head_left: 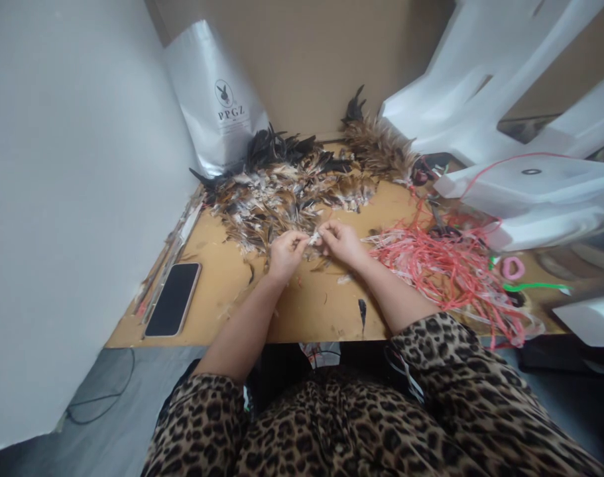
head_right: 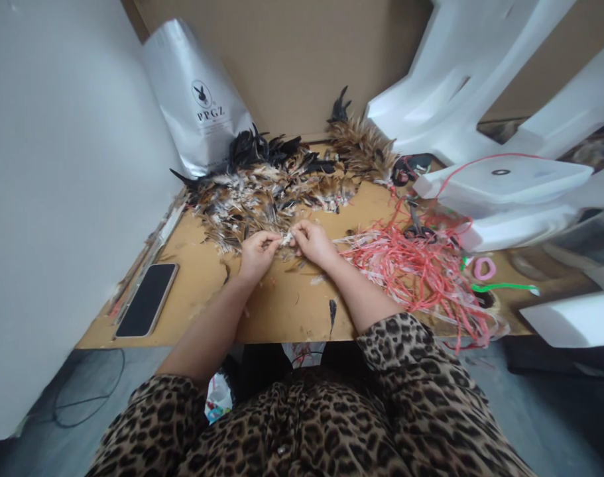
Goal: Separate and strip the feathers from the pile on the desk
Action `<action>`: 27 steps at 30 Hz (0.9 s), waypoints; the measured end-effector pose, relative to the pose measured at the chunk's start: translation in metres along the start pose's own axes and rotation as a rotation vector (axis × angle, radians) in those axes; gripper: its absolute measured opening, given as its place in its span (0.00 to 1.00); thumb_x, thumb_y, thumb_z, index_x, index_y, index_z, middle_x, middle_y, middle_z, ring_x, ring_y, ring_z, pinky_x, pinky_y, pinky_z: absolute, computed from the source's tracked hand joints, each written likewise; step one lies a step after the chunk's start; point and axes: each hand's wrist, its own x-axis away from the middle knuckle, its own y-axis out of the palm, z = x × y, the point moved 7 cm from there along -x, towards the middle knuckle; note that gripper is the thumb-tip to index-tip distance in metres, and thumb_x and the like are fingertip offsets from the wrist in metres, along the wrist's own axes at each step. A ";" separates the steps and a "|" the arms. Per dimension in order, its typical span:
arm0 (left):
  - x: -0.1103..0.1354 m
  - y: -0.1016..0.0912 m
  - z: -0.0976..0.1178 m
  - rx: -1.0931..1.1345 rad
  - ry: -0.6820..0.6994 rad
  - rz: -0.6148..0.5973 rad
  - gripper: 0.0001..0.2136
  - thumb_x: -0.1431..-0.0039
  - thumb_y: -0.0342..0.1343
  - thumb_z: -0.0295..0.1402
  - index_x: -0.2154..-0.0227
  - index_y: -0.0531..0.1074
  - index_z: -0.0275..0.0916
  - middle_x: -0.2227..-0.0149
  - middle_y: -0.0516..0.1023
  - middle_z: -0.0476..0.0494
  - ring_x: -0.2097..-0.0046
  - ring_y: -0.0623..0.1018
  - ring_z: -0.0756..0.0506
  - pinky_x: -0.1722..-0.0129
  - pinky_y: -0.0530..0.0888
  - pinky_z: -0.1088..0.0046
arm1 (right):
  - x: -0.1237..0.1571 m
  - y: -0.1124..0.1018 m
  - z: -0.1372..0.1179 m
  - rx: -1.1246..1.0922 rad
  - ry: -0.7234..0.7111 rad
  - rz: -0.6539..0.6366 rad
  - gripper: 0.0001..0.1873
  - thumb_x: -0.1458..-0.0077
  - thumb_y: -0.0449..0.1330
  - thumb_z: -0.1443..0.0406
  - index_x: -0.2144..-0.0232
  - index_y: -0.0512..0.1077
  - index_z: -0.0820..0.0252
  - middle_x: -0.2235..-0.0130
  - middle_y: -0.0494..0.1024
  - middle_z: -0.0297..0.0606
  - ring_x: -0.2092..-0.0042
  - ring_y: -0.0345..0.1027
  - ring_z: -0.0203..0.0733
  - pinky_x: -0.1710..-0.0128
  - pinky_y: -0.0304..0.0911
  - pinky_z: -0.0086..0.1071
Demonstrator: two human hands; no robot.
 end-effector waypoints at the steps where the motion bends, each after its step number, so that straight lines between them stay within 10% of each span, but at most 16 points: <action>1: 0.000 0.000 0.001 -0.007 0.007 -0.009 0.05 0.48 0.54 0.32 0.73 0.72 0.38 0.71 0.76 0.47 0.68 0.74 0.51 0.66 0.70 0.74 | 0.000 -0.001 0.000 0.021 0.002 0.016 0.11 0.45 0.48 0.58 0.71 0.64 0.60 0.74 0.75 0.34 0.81 0.64 0.30 0.79 0.59 0.24; 12: 0.000 0.006 -0.004 0.000 -0.040 -0.112 0.05 0.50 0.54 0.32 0.75 0.72 0.37 0.73 0.74 0.45 0.69 0.73 0.50 0.66 0.69 0.73 | 0.000 -0.007 0.000 0.132 -0.016 0.074 0.08 0.44 0.47 0.62 0.70 0.62 0.58 0.74 0.75 0.35 0.80 0.64 0.33 0.76 0.57 0.27; 19: 0.003 0.015 -0.020 0.484 -0.498 -0.091 0.12 0.54 0.57 0.38 0.69 0.70 0.34 0.74 0.74 0.45 0.73 0.74 0.51 0.72 0.70 0.75 | 0.003 -0.020 -0.019 0.413 -0.151 0.181 0.10 0.45 0.48 0.62 0.73 0.66 0.59 0.74 0.73 0.38 0.72 0.63 0.38 0.70 0.52 0.30; 27: 0.004 0.016 -0.018 0.411 -0.418 -0.065 0.11 0.60 0.62 0.36 0.74 0.71 0.35 0.76 0.74 0.48 0.75 0.72 0.53 0.74 0.68 0.78 | 0.009 -0.007 -0.022 0.330 -0.173 0.150 0.11 0.45 0.49 0.59 0.70 0.67 0.58 0.74 0.72 0.37 0.72 0.64 0.38 0.69 0.55 0.30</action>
